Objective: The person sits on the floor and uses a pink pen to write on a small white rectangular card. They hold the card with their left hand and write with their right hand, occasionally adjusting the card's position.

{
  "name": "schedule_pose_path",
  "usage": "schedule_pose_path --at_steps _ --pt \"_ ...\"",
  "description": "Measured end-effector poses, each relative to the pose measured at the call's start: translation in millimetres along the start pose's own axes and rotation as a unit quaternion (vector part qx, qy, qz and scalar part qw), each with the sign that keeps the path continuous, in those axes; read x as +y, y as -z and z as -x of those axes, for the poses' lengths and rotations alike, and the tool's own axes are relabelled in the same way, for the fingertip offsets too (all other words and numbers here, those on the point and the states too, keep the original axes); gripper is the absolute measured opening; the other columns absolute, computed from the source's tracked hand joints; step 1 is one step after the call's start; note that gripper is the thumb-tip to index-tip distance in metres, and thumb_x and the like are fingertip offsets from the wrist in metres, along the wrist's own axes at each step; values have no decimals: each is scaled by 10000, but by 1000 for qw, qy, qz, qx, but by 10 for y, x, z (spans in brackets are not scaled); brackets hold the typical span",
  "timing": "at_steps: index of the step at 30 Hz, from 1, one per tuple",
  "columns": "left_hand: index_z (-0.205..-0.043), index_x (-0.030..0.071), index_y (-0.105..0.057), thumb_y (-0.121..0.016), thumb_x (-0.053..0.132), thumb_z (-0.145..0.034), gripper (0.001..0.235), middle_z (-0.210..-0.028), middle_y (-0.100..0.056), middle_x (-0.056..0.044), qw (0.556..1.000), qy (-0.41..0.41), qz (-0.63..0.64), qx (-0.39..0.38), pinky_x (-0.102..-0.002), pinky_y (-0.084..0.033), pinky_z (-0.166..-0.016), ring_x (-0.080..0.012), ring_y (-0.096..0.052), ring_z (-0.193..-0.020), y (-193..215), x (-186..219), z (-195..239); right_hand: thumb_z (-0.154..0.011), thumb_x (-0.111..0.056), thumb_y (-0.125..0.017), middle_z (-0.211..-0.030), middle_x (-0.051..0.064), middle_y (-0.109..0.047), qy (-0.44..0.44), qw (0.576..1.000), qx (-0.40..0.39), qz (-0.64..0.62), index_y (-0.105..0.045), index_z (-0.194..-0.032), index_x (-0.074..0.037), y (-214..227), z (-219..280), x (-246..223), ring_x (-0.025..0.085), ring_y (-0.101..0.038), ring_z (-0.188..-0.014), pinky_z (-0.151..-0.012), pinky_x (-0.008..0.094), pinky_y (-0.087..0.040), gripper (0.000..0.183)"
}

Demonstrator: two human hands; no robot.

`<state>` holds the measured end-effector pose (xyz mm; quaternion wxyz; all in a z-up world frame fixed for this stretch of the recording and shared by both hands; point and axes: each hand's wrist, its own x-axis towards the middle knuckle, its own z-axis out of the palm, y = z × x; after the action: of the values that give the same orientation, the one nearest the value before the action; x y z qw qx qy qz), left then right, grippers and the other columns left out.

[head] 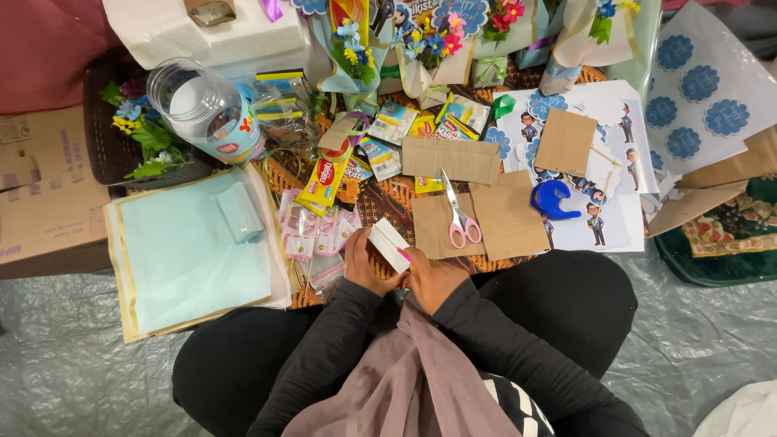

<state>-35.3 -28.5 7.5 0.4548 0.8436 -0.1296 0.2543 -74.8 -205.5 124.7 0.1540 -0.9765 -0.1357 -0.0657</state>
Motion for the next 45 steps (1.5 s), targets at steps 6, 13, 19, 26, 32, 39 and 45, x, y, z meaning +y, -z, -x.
schedule_pose_path --at_steps 6,13,19,26,32,39,45 --pt "-1447 22 -513 -991 440 -509 1133 -1399 -525 -205 1000 -10 13 -18 -473 -454 -1104 -407 -548 -1301 2 -87 29 -918 -261 -511 -661 34 -682 8 998 12 58 -512 -1303 -247 -46 -22 -12 242 -704 -537 -499 341 -576 385" --pt "-1440 -5 -497 -972 489 -559 1116 -1379 -512 -227 998 -26 54 -27 -510 -445 -1104 -434 -541 -1285 81 -35 -125 -912 -335 -497 -651 26 -675 26 996 9 86 -550 -1276 -254 80 -165 -79 255 -723 -565 -509 365 -589 377" --pt "-1454 20 -503 -911 502 -586 1072 -1406 -498 -216 998 -4 55 -32 -488 -439 -1122 -418 -546 -1296 50 -107 -22 -872 -325 -525 -636 -11 -655 57 988 44 137 -610 -1219 -250 -76 -223 -91 213 -713 -544 -486 315 -573 365" --pt "-1437 22 -517 -895 557 -587 1073 -1368 -524 -218 998 1 64 -27 -486 -462 -1112 -426 -572 -1262 51 -118 -32 -868 -315 -520 -586 -18 -622 70 984 58 156 -656 -1211 -233 -18 -229 -134 206 -683 -484 -440 316 -546 379" --pt "-1440 35 -512 -887 570 -590 1071 -1384 -514 -196 998 1 47 -28 -449 -453 -1125 -394 -572 -1273 41 -104 -20 -888 -300 -515 -598 7 -645 70 987 36 139 -671 -1230 -205 22 -244 -124 224 -695 -497 -450 341 -559 387" --pt "-1442 33 -503 -902 529 -556 1090 -1386 -512 -211 998 3 50 -35 -465 -462 -1113 -411 -571 -1271 56 -108 -41 -917 -330 -490 -622 8 -652 53 988 6 146 -647 -1232 -229 -143 -219 -68 235 -717 -545 -476 359 -570 366" --pt "-1444 41 -502 -929 447 -544 1076 -1388 -504 -198 998 17 55 -38 -461 -446 -1119 -409 -570 -1265 77 -52 -59 -923 -315 -468 -646 21 -670 44 988 -39 142 -638 -1243 -209 75 -226 -152 242 -732 -579 -513 362 -584 378"
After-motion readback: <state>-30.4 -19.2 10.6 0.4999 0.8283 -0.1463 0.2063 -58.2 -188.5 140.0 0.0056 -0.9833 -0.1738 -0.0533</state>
